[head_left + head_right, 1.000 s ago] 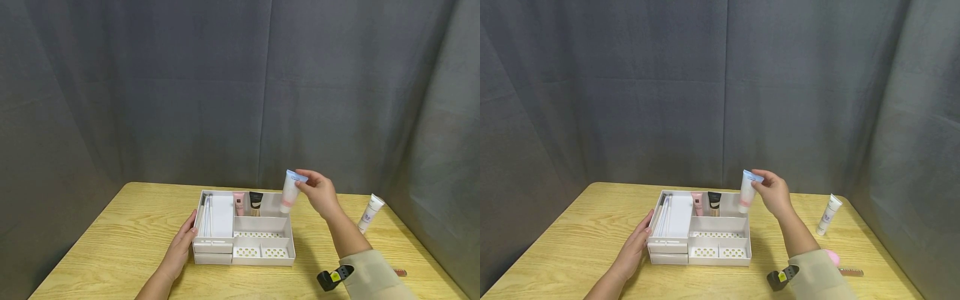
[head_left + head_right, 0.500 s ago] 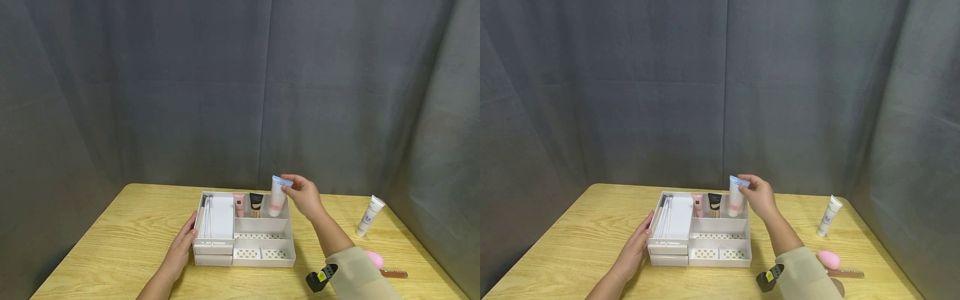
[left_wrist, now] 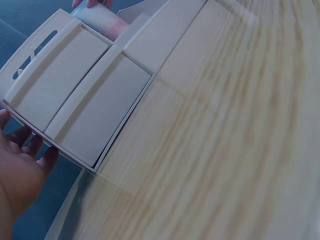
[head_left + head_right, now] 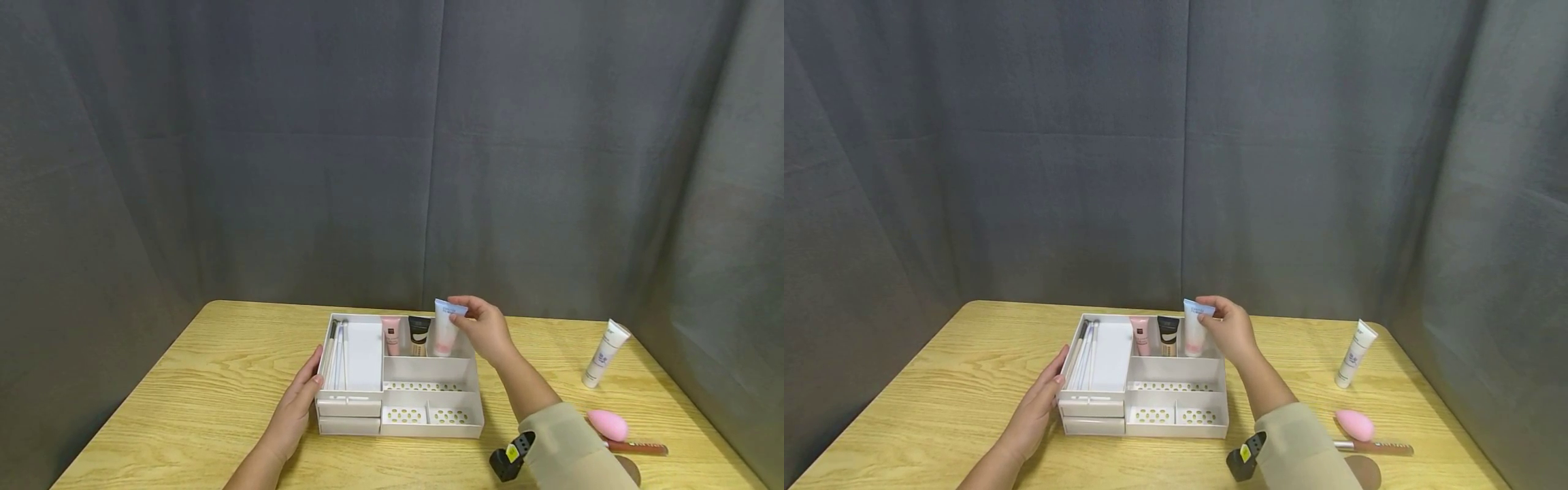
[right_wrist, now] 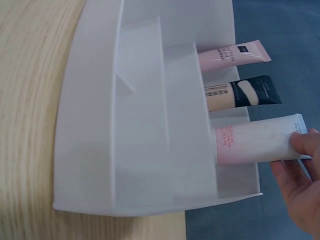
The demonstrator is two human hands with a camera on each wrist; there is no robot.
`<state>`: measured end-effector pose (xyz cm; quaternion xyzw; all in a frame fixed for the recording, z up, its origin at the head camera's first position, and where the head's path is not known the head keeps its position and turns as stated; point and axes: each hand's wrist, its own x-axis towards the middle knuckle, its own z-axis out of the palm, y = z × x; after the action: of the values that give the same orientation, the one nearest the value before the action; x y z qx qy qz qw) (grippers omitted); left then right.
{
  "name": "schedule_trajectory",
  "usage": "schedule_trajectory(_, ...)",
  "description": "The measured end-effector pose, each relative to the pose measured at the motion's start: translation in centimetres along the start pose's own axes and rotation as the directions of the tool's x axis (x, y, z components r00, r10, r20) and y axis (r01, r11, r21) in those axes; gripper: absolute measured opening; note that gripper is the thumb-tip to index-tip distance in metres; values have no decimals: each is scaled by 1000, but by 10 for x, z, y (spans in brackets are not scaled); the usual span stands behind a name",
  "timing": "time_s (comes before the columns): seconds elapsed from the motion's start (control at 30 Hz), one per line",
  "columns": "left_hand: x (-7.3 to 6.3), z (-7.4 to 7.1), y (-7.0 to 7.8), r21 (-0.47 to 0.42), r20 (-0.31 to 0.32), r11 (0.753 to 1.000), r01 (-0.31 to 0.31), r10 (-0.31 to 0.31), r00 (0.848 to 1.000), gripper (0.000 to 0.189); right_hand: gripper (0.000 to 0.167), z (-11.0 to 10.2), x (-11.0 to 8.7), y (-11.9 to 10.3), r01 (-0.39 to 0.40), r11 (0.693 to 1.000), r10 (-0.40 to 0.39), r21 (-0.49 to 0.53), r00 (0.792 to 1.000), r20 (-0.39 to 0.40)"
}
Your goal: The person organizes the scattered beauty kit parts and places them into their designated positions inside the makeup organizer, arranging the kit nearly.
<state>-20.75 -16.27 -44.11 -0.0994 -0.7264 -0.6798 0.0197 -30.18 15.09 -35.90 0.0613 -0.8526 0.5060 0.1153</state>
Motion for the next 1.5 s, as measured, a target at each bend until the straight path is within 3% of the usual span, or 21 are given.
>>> schedule_trajectory(0.53, -1, 1, 0, 3, -4, 1000, 3, -3, 1000, 56, 30, 19, -3, 14, -49, 997, 48, 54, 998, 27)
schedule_trajectory(1.5, -1, 1, 1, -9, -7, 1000, -7, 7, 1000, 56, 26, 28, -9, 21, -53, 998, 52, 21, 997, 58)
